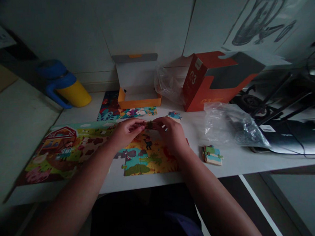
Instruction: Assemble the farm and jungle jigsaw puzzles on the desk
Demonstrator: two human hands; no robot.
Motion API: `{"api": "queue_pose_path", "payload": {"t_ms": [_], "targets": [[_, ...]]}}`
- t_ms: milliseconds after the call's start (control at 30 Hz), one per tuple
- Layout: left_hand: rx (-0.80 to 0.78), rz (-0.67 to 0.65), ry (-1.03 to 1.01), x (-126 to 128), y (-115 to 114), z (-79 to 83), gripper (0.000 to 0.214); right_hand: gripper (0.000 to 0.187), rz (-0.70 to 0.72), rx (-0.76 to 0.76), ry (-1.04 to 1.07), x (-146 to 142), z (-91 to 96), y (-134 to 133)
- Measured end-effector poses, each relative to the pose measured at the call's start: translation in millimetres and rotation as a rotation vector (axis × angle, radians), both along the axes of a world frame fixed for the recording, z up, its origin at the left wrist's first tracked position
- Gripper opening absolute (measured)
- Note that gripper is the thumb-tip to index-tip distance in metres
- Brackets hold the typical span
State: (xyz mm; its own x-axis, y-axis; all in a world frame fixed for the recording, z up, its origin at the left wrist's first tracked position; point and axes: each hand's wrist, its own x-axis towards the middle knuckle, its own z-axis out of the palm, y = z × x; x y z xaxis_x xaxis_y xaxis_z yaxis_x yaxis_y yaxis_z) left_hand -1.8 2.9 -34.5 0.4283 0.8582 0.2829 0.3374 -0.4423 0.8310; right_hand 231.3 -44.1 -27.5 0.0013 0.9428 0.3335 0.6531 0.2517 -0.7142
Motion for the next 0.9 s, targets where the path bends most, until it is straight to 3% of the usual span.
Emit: {"api": "queue_pose_path", "payload": {"t_ms": [100,200,367,633,900], "targets": [[0.0,0.072,0.013,-1,0,1.5,0.021,0.031,-0.249,0.024,0.09,21,-1.5,8],[0.004,0.076,-0.003,-3,2,0.6,0.02,0.039,-0.37,0.029,0.085,48,-5.4,21],[0.0,0.068,0.001,-2,2,1.0,0.019,0.037,-0.413,-0.163,0.041,75,-8.9,39],[0.02,0.058,0.021,-5,2,1.8,0.019,0.034,-0.47,-0.157,-0.257,71,-13.4,50],[0.033,0.07,0.017,-5,5,-2.6,0.022,0.058,-0.294,-0.142,-0.293,80,-26.1,40]]}}
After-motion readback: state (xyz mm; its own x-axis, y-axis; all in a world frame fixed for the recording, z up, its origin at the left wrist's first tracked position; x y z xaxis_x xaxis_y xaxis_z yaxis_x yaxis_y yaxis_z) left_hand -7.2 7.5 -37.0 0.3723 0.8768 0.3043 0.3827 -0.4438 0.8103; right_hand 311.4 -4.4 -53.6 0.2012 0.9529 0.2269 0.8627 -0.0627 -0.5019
